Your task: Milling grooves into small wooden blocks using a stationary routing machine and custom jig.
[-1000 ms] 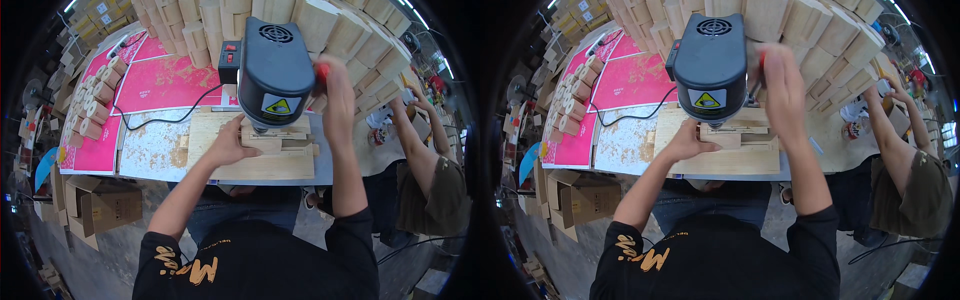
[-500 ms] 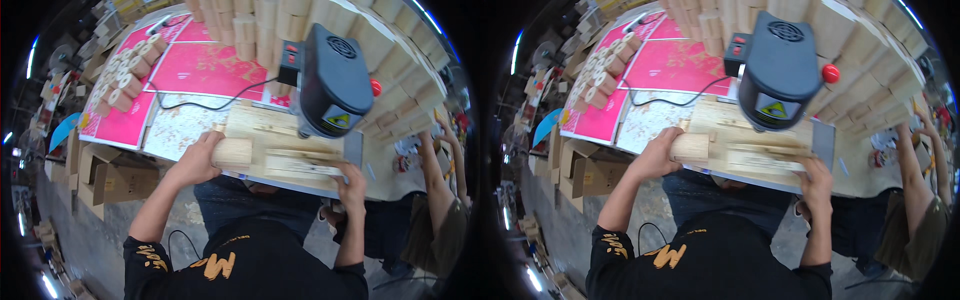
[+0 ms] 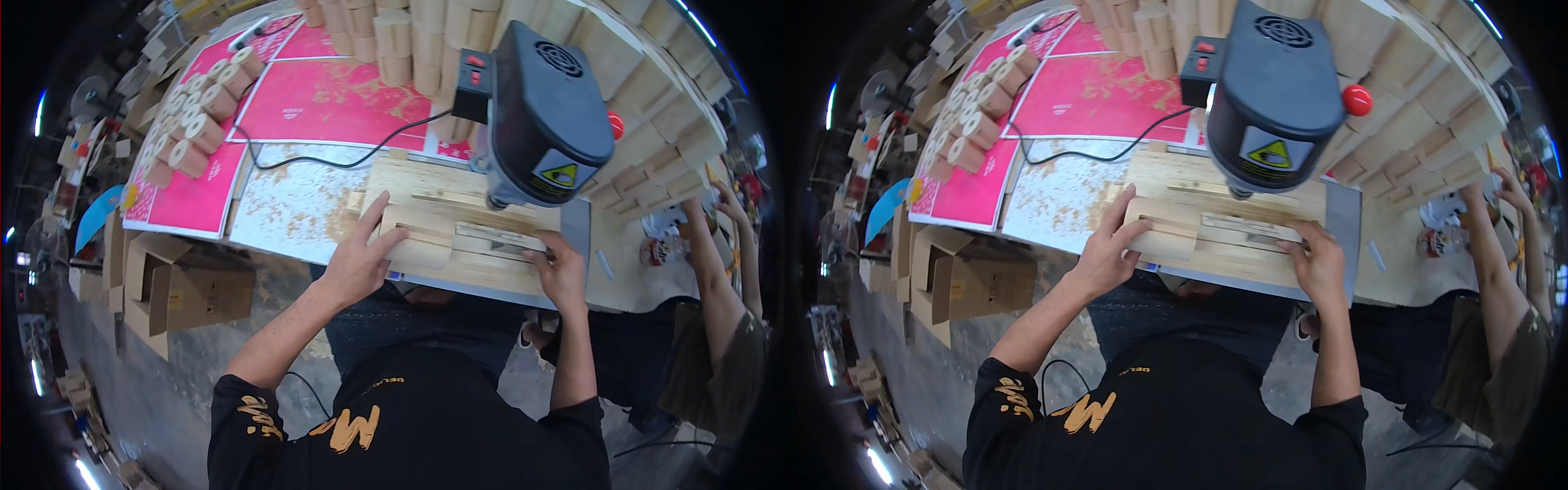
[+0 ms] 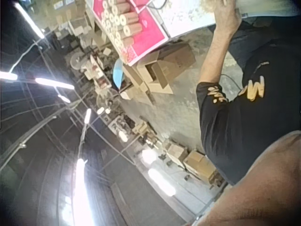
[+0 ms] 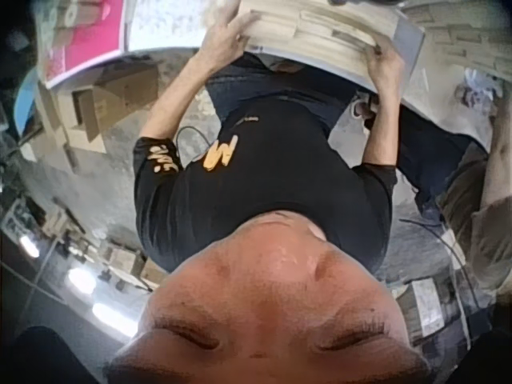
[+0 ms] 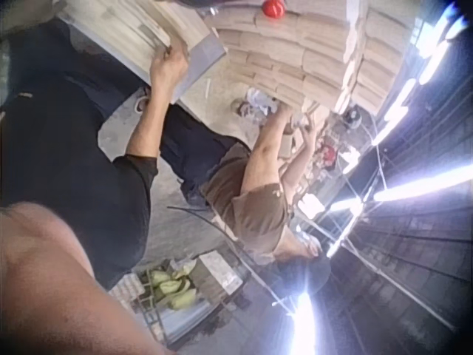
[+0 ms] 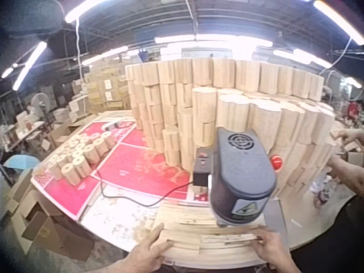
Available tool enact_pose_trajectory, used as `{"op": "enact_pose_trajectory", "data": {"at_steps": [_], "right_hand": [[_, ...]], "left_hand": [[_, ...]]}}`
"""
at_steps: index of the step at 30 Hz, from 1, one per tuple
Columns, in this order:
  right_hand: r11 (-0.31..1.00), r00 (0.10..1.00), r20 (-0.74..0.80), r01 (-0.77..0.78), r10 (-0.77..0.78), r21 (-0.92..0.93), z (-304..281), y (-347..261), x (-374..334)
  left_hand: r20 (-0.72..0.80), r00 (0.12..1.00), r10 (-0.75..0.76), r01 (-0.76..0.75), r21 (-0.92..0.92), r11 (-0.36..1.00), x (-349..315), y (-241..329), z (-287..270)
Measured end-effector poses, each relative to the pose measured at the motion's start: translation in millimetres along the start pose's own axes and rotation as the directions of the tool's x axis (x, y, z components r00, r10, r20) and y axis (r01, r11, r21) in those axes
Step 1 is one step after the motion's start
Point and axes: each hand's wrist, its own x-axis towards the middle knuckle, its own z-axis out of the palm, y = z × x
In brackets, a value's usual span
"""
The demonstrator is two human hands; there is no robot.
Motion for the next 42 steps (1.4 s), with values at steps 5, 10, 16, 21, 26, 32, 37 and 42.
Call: {"op": "enact_pose_trajectory", "data": {"at_steps": [5,10,16,21,26,32,37,42], "right_hand": [[0.993,0.993,0.054,-0.106,0.104,0.042,-4,0,1],[0.993,0.994,0.034,-0.107,0.106,0.055,-9,3,5],[0.99,0.99,0.077,-0.124,0.119,0.066,-7,-8,18],[0.993,0.997,-0.052,-0.051,0.056,0.103,21,8,12],[0.92,0.975,-0.141,-0.108,0.172,0.377,42,13,7],[0.925,0.969,-0.086,-0.19,0.23,0.328,30,1,11],[0.755,0.934,-0.349,0.176,0.075,0.632,-47,-65,100],[0.679,0.957,-0.291,0.201,0.019,0.706,-67,-111,111]], "left_hand": [[0.079,0.977,-0.196,0.194,0.024,0.981,17,3,25],[0.063,0.972,-0.225,0.217,0.118,0.969,21,8,45],[0.117,0.967,-0.227,0.222,0.054,0.973,29,25,57],[-0.127,0.975,-0.18,0.147,-0.232,0.961,49,54,96],[-0.14,0.949,-0.282,0.242,-0.248,0.938,51,40,110],[-0.15,0.952,-0.269,0.244,-0.165,0.956,50,36,108],[-0.156,0.958,-0.241,0.226,-0.11,0.968,52,37,105],[-0.112,0.94,-0.321,0.304,-0.147,0.941,52,38,105]]}}
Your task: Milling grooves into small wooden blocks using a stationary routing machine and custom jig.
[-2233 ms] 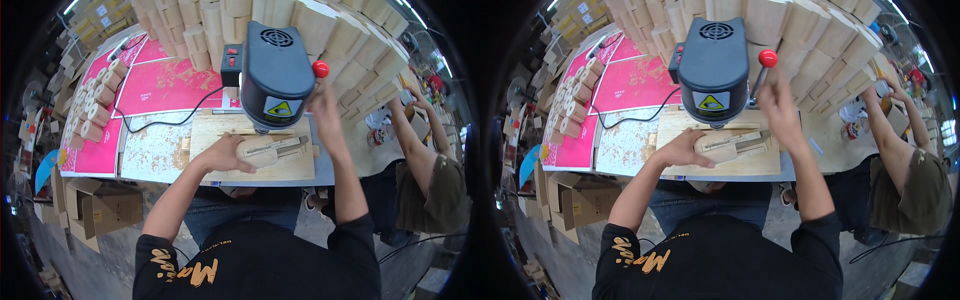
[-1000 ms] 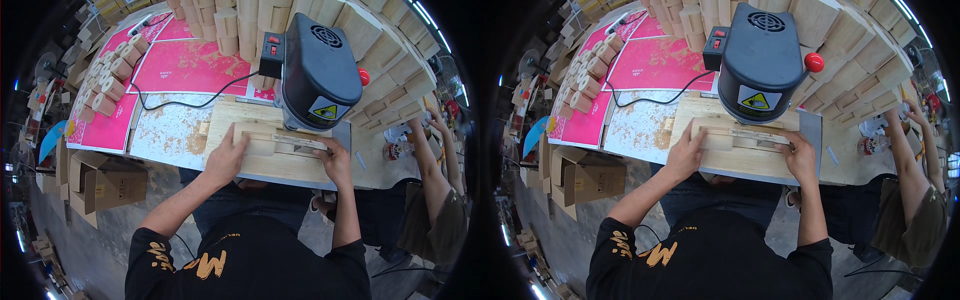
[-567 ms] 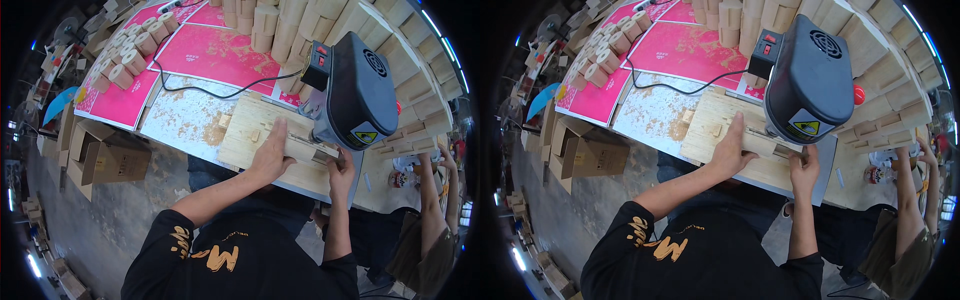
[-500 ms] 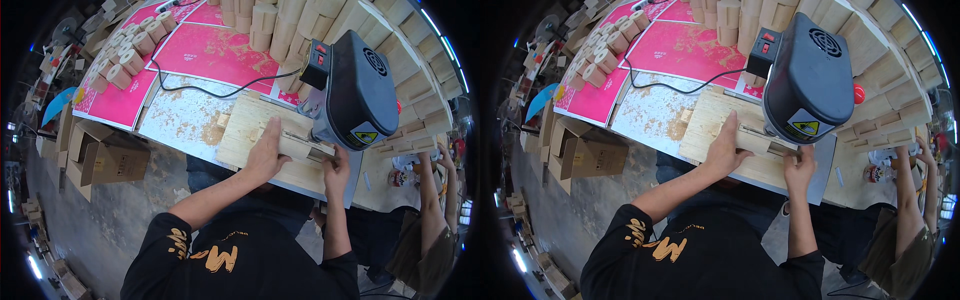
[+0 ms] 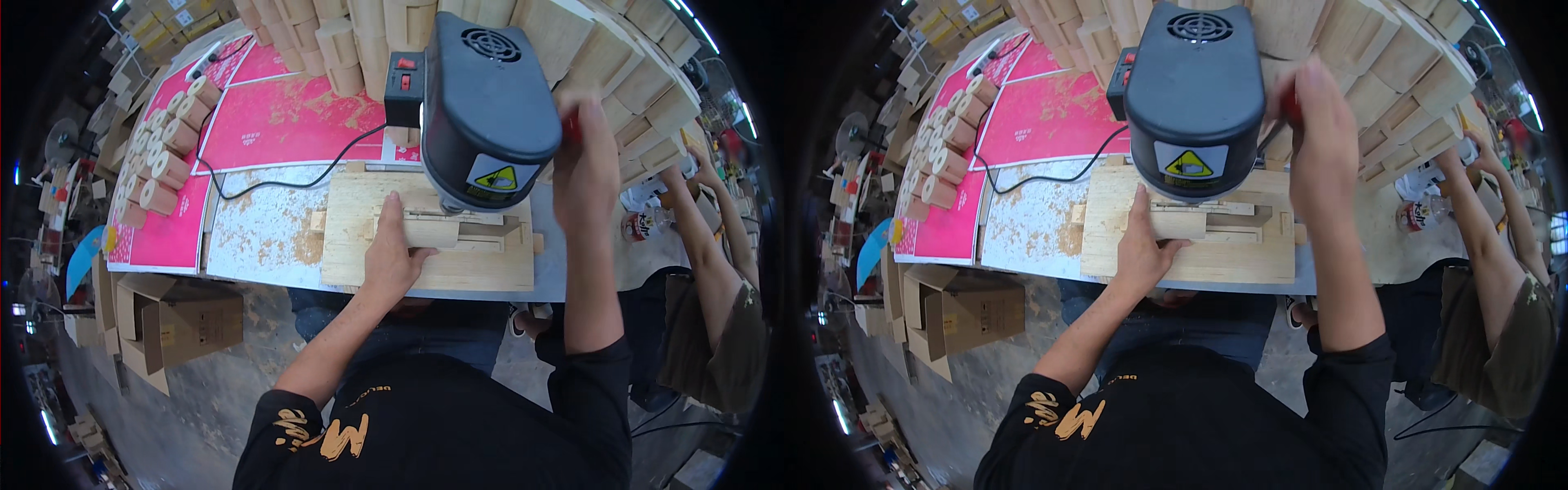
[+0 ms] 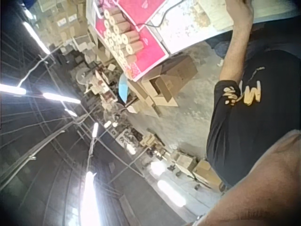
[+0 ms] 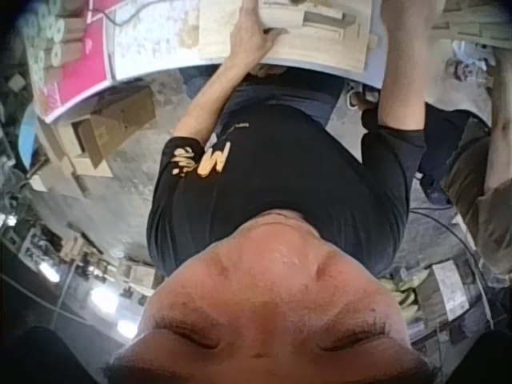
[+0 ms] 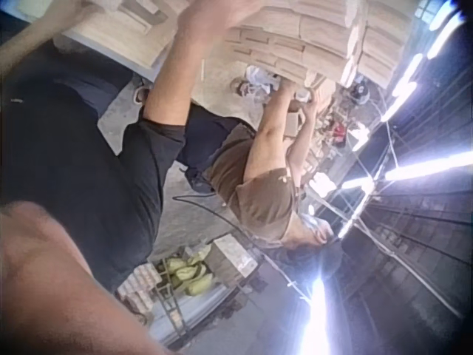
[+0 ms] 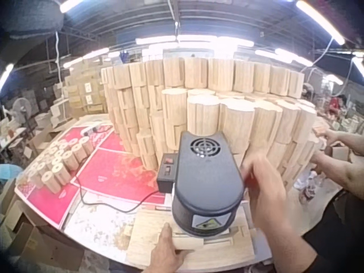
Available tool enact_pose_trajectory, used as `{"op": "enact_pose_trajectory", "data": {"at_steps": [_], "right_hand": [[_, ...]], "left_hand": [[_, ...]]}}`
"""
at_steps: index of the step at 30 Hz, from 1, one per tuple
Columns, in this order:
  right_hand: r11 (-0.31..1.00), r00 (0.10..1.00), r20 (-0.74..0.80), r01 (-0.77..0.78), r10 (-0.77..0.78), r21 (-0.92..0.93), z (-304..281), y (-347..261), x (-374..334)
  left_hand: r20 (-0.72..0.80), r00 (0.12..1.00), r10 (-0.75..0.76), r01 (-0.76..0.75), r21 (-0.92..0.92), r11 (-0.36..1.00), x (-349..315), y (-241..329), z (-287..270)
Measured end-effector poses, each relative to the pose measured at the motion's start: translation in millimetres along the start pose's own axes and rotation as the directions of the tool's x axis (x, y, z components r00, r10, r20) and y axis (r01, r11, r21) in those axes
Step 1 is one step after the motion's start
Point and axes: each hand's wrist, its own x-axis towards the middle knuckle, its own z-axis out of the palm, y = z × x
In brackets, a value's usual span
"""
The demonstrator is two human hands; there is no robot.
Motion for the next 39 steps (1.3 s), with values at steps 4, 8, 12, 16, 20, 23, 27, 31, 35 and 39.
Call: {"op": "enact_pose_trajectory", "data": {"at_steps": [4,8,12,16,20,23,27,31,35,39], "right_hand": [[0.697,0.73,0.255,0.682,-0.634,-0.219,-31,58,-88],[0.468,0.683,0.42,0.722,-0.597,-0.51,-43,103,-120],[0.427,0.624,0.496,0.778,-0.603,-0.461,-47,96,-107],[0.815,0.856,0.192,0.517,-0.48,-0.263,-28,37,-63],[0.956,0.997,0.053,0.075,-0.063,-0.283,-3,-11,-2],[0.996,0.996,0.056,0.078,-0.075,-0.048,-5,-1,-30],[0.722,0.759,0.238,0.651,-0.607,-0.236,-31,77,-101],[0.418,0.608,0.434,0.784,-0.665,-0.459,-41,112,-101],[0.455,0.585,0.496,0.811,-0.642,-0.367,-47,85,-85],[0.947,0.965,0.126,0.251,-0.229,-0.201,-18,6,-28]], "left_hand": [[-0.022,0.998,0.055,-0.055,0.002,0.998,1,3,2],[0.047,0.998,-0.032,0.035,-0.081,0.996,-1,9,-4],[0.037,0.999,-0.015,0.017,-0.054,0.998,-3,7,-1],[0.007,0.999,-0.048,0.049,-0.009,0.999,0,13,1],[0.067,0.993,-0.096,0.1,-0.046,0.994,8,37,22],[0.061,0.994,-0.094,0.099,-0.095,0.991,2,31,23],[0.029,1.0,-0.007,0.008,-0.041,0.999,2,36,25],[0.053,0.999,0.002,0.001,-0.044,0.999,3,36,26],[0.103,0.994,0.025,-0.013,-0.122,0.992,12,31,9],[0.365,0.928,-0.071,0.219,-0.381,0.898,38,0,-10]]}}
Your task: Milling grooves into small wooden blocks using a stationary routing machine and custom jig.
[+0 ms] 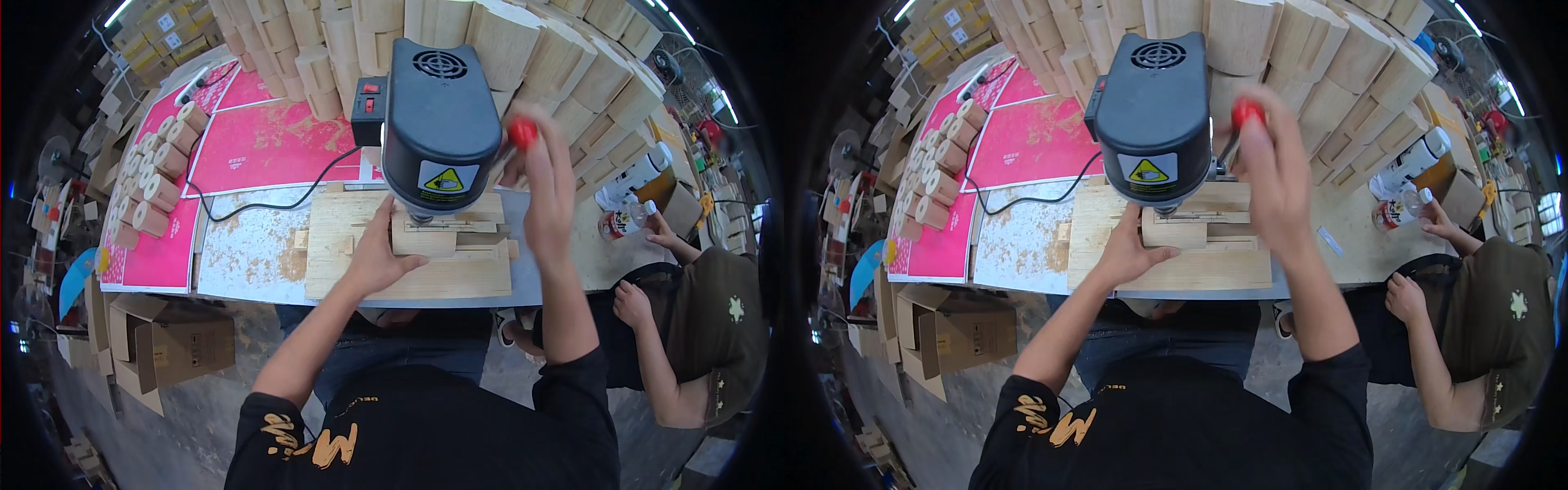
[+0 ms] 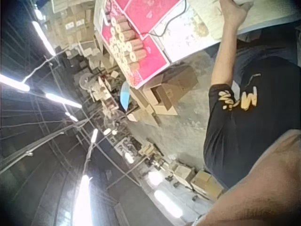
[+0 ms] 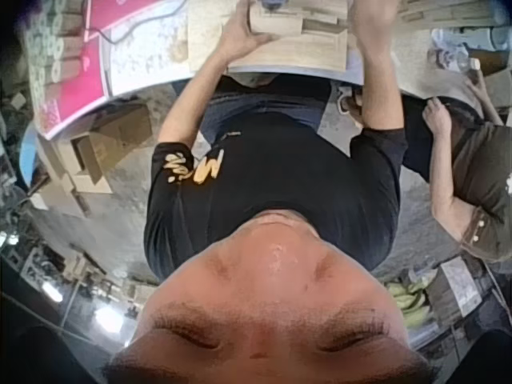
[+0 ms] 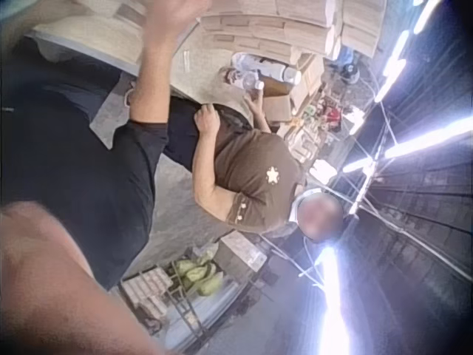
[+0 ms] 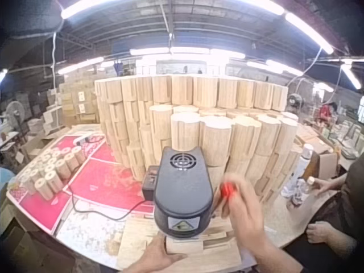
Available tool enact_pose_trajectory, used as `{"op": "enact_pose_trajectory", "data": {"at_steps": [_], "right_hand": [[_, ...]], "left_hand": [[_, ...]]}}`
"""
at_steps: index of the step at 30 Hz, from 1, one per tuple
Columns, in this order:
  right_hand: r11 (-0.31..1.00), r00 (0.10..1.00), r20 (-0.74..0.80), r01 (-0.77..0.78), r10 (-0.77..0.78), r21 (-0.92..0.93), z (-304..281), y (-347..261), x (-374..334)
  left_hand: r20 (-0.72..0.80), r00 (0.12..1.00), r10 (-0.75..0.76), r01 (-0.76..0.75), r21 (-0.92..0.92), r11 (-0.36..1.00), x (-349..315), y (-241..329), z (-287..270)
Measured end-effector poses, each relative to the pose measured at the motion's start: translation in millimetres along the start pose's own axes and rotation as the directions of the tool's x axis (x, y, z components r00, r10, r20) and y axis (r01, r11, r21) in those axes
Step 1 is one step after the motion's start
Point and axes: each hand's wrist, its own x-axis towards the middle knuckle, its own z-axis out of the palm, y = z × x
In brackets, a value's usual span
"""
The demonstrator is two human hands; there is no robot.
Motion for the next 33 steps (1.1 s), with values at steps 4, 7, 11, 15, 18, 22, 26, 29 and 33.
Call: {"op": "enact_pose_trajectory", "data": {"at_steps": [4,7,11,15,18,22,26,29,33], "right_hand": [[0.972,0.981,-0.011,-0.189,0.193,0.14,-1,30,-5],[0.879,0.952,0.305,0.153,-0.009,-0.452,-16,74,-74],[0.837,0.874,0.333,-0.138,0.355,-0.53,-27,75,-112],[0.848,0.938,0.266,-0.051,0.222,-0.527,-50,75,-135],[0.83,0.928,0.326,0.032,0.182,-0.557,-37,62,-132],[0.839,0.912,0.31,-0.064,0.269,-0.54,-36,76,-138],[0.854,0.915,0.287,-0.103,0.282,-0.51,-37,80,-142],[0.841,0.906,0.251,-0.175,0.342,-0.512,-34,76,-144],[0.817,0.936,0.197,-0.136,0.292,-0.56,-37,75,-151]], "left_hand": [[0.157,0.988,-0.006,-0.04,0.291,0.956,13,11,-17],[0.104,0.994,0.025,-0.064,0.39,0.919,-9,16,-22],[0.175,0.985,-0.008,-0.051,0.329,0.943,-37,19,-64],[-0.322,0.945,0.065,0.119,0.518,0.847,-93,-8,-170],[-0.474,0.643,0.601,0.417,0.876,0.245,-136,-39,-257],[-0.474,0.56,0.679,0.491,0.85,0.19,-170,-68,-324],[-0.791,0.462,0.4,0.517,0.607,0.604,-176,-78,-351],[-0.888,0.39,0.245,0.646,0.454,0.614,-165,-107,-387],[-0.964,0.243,0.105,0.719,0.252,0.648,-115,-145,-419]]}}
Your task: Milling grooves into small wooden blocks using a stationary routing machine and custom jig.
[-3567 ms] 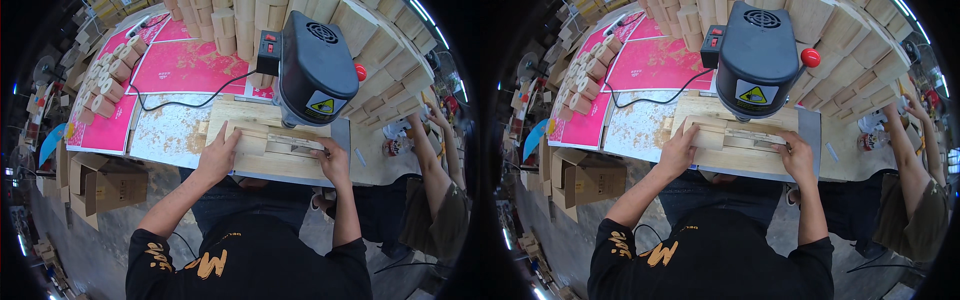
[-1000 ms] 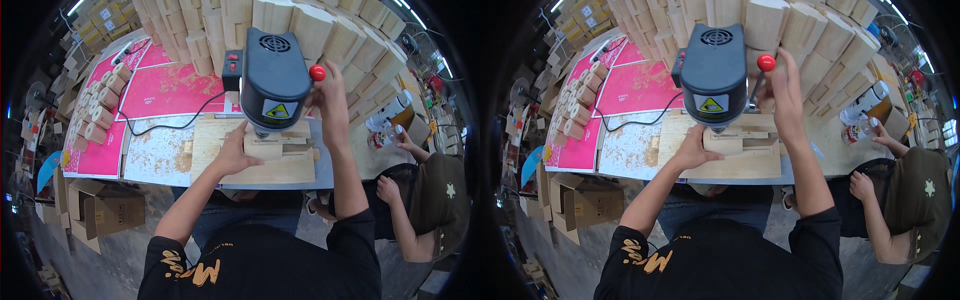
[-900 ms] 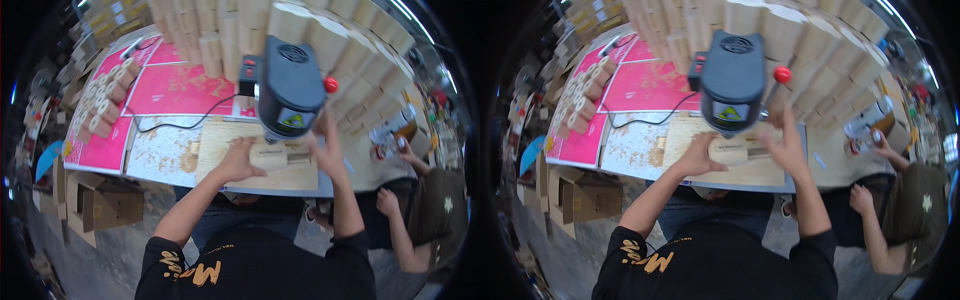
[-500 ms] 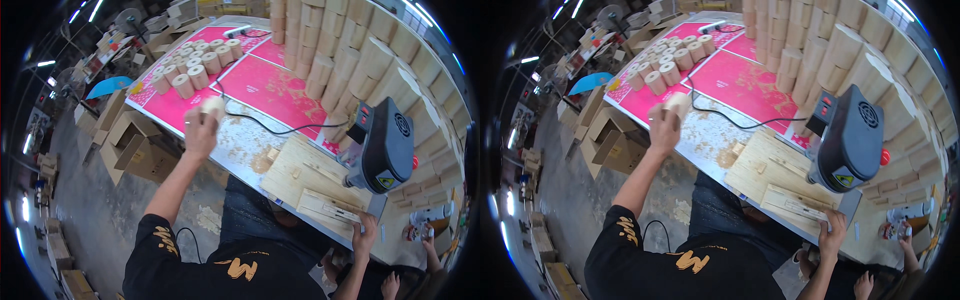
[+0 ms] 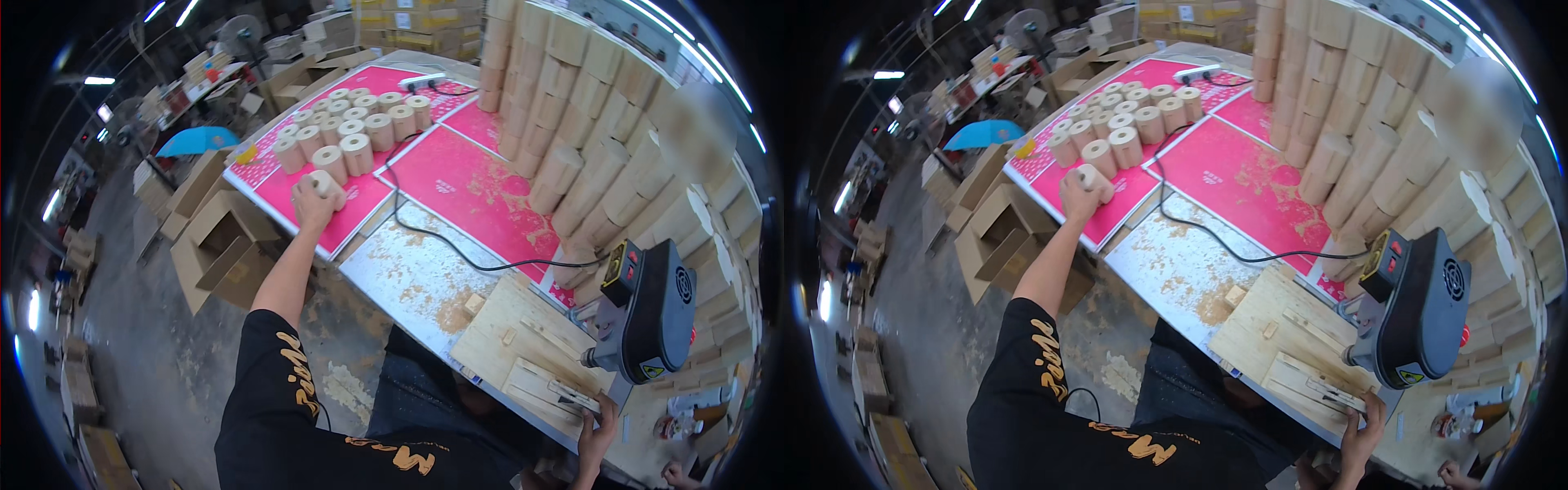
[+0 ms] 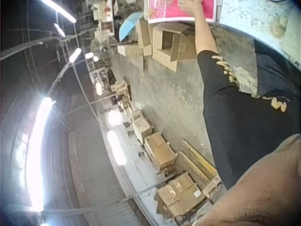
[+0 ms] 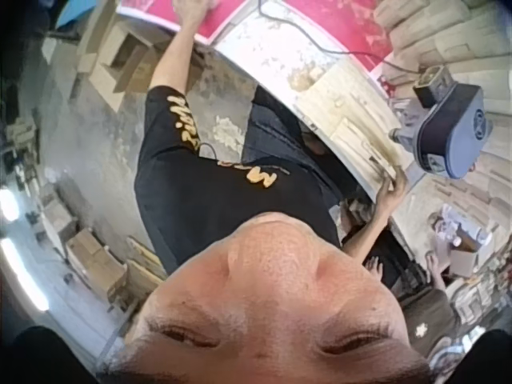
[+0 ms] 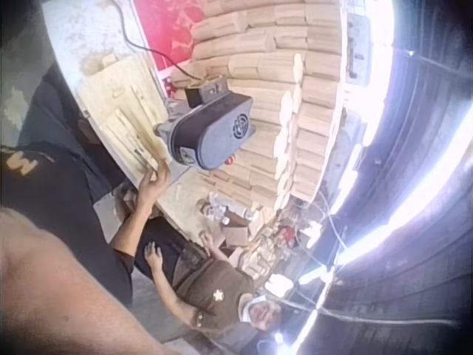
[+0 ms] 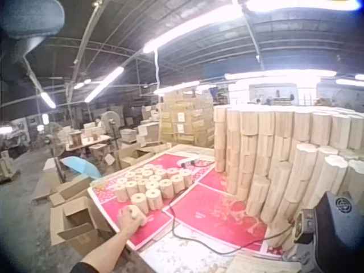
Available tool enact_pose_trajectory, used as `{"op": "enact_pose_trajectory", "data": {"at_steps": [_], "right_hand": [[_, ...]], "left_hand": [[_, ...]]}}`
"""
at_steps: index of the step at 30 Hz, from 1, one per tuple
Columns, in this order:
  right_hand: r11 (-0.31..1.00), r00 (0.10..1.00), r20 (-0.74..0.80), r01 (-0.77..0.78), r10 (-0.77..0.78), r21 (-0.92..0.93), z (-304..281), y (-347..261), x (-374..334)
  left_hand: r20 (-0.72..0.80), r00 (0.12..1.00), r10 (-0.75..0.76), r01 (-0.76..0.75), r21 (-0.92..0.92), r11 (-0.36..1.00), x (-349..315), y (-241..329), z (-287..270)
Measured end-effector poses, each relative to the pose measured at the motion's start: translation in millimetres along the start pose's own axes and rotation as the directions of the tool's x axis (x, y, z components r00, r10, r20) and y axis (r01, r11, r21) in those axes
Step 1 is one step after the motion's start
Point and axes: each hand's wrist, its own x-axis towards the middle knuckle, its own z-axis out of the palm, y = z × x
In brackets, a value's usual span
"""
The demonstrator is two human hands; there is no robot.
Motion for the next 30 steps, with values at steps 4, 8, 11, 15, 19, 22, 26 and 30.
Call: {"op": "enact_pose_trajectory", "data": {"at_steps": [4,8,11,15,19,22,26,30], "right_hand": [[0.987,0.987,0.003,-0.161,0.161,0.022,-6,-17,0],[0.992,0.991,0.049,-0.123,0.124,-0.035,2,-27,18],[0.979,0.981,-0.008,-0.192,0.192,-0.07,-7,-29,7],[0.976,0.975,0.028,-0.218,0.219,-0.019,-12,-37,7],[0.988,0.99,-0.012,-0.14,0.14,-0.068,-10,-20,-8],[0.992,0.992,0.005,-0.122,0.122,-0.022,7,-15,1],[0.991,0.99,0.049,-0.135,0.135,-0.007,4,-26,6],[0.959,0.975,0.019,0.22,-0.22,-0.177,-19,-70,-11]], "left_hand": [[-0.087,0.996,0.035,-0.058,-0.27,0.961,40,-7,66],[-0.155,0.987,-0.045,0.05,0.031,0.998,75,-59,76],[-0.333,0.935,0.119,-0.023,0.28,0.96,36,55,109],[-0.045,0.833,0.551,-0.519,-0.407,0.752,8,187,94],[0.221,0.632,0.743,-0.384,-0.743,0.548,-83,387,44],[0.289,0.63,0.721,-0.232,-0.816,0.53,-81,457,74],[0.366,0.598,0.713,-0.165,-0.814,0.557,-61,493,114],[0.292,0.552,0.781,-0.367,-0.756,0.542,-97,526,91]]}}
